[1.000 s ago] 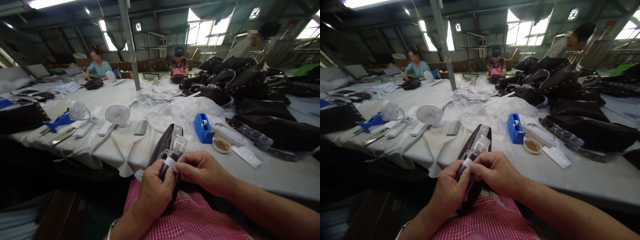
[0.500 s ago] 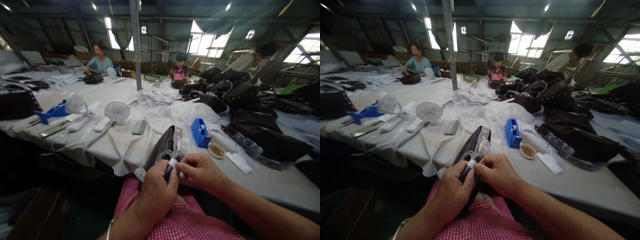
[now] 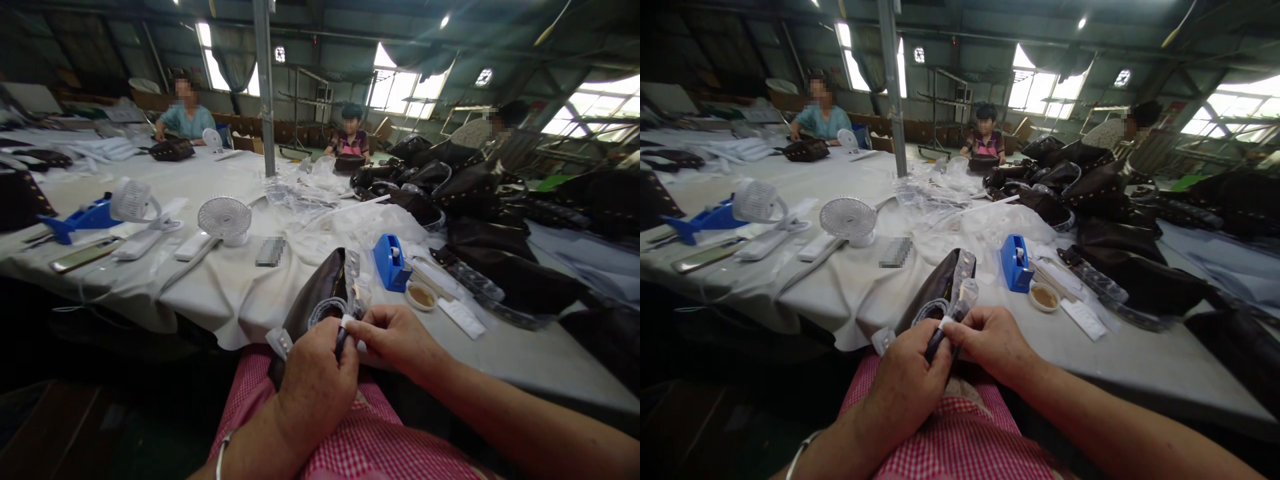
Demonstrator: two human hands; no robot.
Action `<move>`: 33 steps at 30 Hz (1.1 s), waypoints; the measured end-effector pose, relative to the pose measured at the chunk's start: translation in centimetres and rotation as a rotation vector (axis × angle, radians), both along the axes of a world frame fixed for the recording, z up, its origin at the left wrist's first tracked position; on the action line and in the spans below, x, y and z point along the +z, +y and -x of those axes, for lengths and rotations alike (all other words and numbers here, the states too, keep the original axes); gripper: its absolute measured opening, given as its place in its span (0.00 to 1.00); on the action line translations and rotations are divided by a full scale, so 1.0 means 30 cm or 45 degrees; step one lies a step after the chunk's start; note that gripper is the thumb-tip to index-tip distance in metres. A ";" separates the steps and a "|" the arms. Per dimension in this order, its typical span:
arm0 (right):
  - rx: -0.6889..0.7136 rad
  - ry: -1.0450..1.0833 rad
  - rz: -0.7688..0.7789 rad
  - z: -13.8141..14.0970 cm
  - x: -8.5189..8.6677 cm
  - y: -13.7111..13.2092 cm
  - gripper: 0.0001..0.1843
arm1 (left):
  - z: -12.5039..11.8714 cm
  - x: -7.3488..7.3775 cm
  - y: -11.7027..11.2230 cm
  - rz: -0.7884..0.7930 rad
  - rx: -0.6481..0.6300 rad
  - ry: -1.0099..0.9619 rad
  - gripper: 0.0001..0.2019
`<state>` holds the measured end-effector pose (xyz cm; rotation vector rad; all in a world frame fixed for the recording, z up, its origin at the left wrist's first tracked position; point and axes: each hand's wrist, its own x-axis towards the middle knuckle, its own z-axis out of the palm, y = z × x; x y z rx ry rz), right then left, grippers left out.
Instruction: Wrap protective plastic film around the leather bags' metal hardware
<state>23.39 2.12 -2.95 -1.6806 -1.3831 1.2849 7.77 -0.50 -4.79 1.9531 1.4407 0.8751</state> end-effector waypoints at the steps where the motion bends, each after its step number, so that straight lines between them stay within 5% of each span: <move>1: -0.008 -0.030 -0.024 0.000 -0.005 0.000 0.23 | -0.002 -0.003 -0.002 -0.007 -0.001 0.011 0.08; 24: -0.156 0.286 0.083 0.008 -0.047 -0.054 0.22 | 0.015 0.005 -0.007 -0.043 0.032 -0.087 0.10; 33: -0.020 1.020 0.192 -0.011 -0.167 -0.059 0.19 | 0.027 0.047 0.001 0.425 0.058 -0.392 0.14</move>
